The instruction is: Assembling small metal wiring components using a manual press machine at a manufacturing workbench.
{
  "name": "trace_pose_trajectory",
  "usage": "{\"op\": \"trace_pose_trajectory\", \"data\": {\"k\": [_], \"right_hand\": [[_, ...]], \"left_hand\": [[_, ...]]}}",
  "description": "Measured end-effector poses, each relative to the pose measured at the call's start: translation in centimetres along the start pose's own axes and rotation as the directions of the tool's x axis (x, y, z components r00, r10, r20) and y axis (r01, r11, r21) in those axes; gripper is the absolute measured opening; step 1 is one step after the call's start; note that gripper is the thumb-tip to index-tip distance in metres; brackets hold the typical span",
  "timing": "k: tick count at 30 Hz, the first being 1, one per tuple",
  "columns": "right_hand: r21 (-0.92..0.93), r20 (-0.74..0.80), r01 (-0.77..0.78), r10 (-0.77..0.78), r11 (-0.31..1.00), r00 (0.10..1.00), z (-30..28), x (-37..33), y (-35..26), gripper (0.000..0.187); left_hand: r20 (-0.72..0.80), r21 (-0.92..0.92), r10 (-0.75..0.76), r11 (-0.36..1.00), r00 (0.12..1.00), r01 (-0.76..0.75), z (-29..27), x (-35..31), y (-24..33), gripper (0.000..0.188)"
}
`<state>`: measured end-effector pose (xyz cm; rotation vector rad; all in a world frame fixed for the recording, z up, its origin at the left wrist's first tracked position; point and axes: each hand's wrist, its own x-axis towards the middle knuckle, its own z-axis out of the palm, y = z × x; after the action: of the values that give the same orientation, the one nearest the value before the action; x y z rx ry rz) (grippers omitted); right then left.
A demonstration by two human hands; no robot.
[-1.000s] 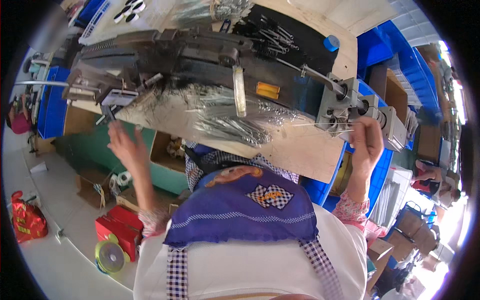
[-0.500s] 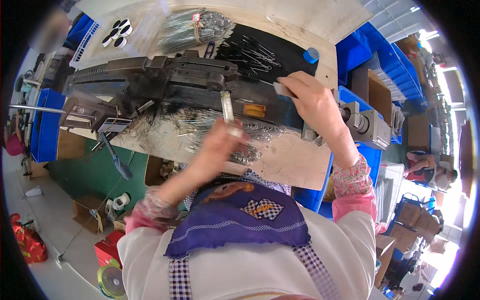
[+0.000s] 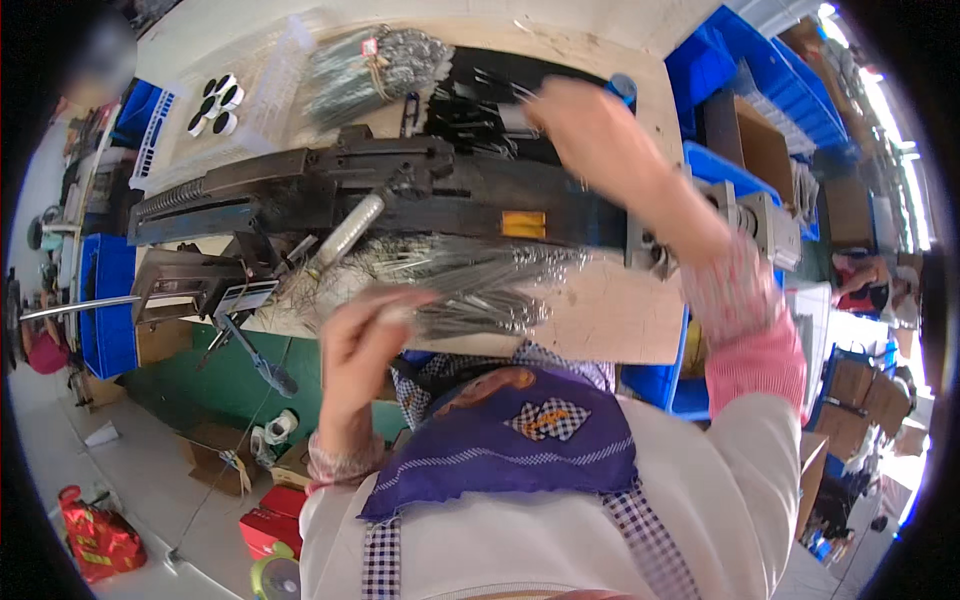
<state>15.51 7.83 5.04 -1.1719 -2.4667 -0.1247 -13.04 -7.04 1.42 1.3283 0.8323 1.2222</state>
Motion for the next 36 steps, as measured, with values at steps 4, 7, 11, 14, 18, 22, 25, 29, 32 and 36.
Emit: {"op": "trace_pose_trajectory", "data": {"k": [4,7,11,14,18,22,25,29,32,36], "right_hand": [[-0.192,0.203,-0.009,0.049,0.981,0.978,4.0,4.5,6.1,0.017],[0.138,0.106,0.078,-0.093,0.987,0.99,-0.4,3.2,3.4,0.014],[0.178,0.031,0.316,-0.326,0.932,0.945,-2.3,-2.6,-0.3,0.007],[0.164,-0.013,0.31,-0.312,0.937,0.95,-1.0,-1.7,-1.9,0.013],[0.357,-0.146,0.28,-0.243,0.891,0.959,0.8,-0.5,-2.4,0.019],[0.5,-0.189,0.188,-0.106,0.845,0.976,1.9,0.7,-2.6,0.019],[0.465,-0.175,0.165,-0.093,0.87,0.98,4.1,1.8,-2.7,0.02],[0.462,-0.156,0.156,-0.093,0.873,0.983,3.8,1.7,-2.7,0.02],[0.486,-0.021,0.062,-0.059,0.872,0.998,4.1,1.9,-2.6,0.019],[0.488,-0.025,0.049,-0.042,0.872,0.999,4.0,2.1,-3.2,0.019]], "left_hand": [[0.301,0.411,-0.16,0.911,0.94,0.024,7.3,8.6,-3.4,0.02],[0.338,0.31,-0.271,0.936,0.901,0.165,8.0,13.0,-5.6,0.022],[0.359,0.508,-0.22,0.861,0.907,0.008,7.5,13.8,-5.1,0.018],[0.41,0.892,0.18,0.123,0.894,-0.434,5.8,12.2,-1.4,0.005],[0.411,0.904,0.314,-0.018,0.856,-0.428,2.8,10.3,0.4,0.015],[0.062,0.829,0.761,0.322,0.646,-0.458,2.8,7.7,-1.9,0.012],[-0.29,0.12,-0.173,0.969,0.941,0.215,3.8,3.4,-4.4,0.03],[0.397,-0.908,-0.217,0.053,0.892,0.417,0.0,6.1,-2.6,0.058],[0.464,-0.882,-0.094,0.038,0.881,0.469,1.4,7.7,0.9,0.061],[0.189,-0.608,-0.328,0.701,0.925,0.373,2.6,6.4,-1.9,0.041]]}}
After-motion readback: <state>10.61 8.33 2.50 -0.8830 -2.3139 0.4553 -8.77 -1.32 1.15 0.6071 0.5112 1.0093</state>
